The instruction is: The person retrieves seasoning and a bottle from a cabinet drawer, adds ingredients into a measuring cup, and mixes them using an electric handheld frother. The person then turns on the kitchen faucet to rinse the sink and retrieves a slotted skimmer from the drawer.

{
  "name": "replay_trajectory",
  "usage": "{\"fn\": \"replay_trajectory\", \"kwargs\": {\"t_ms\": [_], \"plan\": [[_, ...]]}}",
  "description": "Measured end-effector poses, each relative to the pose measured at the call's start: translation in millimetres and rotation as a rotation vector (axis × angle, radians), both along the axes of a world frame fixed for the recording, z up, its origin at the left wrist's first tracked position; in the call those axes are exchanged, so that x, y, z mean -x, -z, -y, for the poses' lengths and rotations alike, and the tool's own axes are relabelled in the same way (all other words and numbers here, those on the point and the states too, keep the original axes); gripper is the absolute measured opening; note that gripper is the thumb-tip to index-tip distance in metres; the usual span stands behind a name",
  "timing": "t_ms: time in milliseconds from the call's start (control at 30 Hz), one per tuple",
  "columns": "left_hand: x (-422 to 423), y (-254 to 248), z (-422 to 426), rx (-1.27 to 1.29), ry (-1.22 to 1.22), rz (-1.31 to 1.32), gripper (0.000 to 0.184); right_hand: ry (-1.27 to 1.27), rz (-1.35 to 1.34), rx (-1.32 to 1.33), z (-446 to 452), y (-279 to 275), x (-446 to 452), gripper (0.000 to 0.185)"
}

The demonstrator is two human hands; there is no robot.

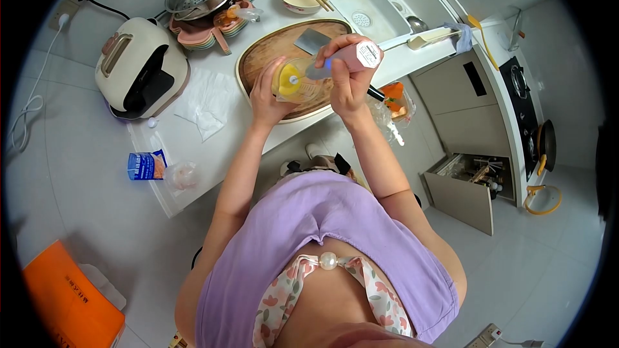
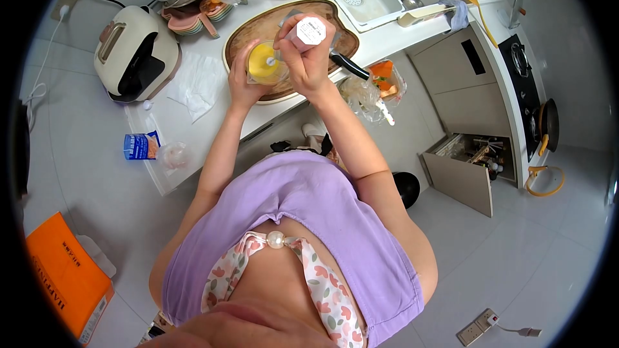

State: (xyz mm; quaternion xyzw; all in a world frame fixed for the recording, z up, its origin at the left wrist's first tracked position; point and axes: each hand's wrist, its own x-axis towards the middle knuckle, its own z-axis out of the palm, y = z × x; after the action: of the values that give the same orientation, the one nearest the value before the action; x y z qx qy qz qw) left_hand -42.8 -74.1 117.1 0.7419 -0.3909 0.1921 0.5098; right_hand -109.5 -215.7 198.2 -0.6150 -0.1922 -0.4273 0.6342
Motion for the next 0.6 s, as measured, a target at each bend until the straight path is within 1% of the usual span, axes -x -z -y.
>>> {"fn": "replay_trajectory", "kwargs": {"t_ms": [133, 333, 533, 567, 600], "plan": [[-1, 4, 0, 0.009, -0.005, -0.010, 0.084, -0.023, -0.008, -0.028, 0, 0, -2, 0.040], [0, 8, 0, 0.010, -0.020, -0.047, 0.086, 0.013, -0.039, -0.029, -2, 0, -4, 0.041], [-1, 15, -4, 0.022, -0.007, -0.111, 0.086, -0.084, 0.177, -0.182, 9, -34, 7, 0.042], [0, 15, -6, 0.024, -0.013, -0.139, 0.086, -0.087, 0.182, -0.189, 12, -38, 11, 0.041], [0, 16, -7, 0.027, -0.020, -0.166, 0.086, -0.053, 0.126, -0.159, 15, -37, 12, 0.041]]}}
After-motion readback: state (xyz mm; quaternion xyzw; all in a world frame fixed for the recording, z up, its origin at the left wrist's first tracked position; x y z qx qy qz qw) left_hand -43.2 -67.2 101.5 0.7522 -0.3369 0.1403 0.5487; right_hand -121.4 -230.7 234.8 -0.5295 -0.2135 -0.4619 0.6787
